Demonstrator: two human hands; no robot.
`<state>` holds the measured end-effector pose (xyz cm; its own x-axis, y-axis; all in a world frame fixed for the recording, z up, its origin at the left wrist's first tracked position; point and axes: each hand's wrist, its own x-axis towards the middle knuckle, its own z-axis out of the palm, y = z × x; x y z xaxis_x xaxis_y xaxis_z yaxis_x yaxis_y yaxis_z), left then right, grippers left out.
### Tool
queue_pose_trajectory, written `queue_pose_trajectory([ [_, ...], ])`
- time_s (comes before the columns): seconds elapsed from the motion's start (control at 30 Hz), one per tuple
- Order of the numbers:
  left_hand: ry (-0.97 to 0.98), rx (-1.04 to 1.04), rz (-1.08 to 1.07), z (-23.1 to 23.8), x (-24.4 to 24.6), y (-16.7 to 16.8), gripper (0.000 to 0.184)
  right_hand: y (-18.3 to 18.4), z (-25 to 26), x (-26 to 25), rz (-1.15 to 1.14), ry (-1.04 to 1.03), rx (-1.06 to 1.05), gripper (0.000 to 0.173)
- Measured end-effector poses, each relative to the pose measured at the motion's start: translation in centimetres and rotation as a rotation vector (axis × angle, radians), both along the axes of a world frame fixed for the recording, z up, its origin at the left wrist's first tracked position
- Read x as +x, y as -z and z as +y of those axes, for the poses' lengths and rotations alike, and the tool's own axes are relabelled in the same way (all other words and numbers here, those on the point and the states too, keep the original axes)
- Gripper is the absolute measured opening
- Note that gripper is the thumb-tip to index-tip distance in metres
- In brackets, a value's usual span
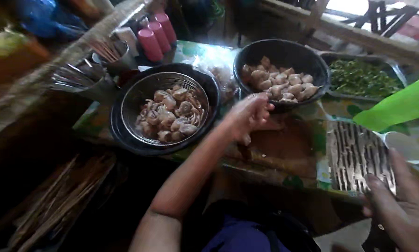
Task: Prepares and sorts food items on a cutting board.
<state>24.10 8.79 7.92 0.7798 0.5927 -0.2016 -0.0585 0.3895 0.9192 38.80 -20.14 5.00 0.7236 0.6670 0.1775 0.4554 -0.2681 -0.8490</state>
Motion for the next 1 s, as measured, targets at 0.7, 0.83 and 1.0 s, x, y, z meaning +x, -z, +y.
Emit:
queue_pose_trajectory([
  [0.7,0.0,1.41,1.296,16.9,5.1,-7.5,0.029,4.8,-0.1,5.0,0.031,0.169,-0.022,0.061],
  [0.83,0.403,1.655,0.868,15.4,10.4,-5.1,0.017,5.9,1.8,5.4,0.021,0.115,0.082,0.061],
  [1.0,0.859,1.691,0.698,16.8,15.8,2.0,0.06,6.4,2.8,6.2,0.009,0.107,0.116,0.061],
])
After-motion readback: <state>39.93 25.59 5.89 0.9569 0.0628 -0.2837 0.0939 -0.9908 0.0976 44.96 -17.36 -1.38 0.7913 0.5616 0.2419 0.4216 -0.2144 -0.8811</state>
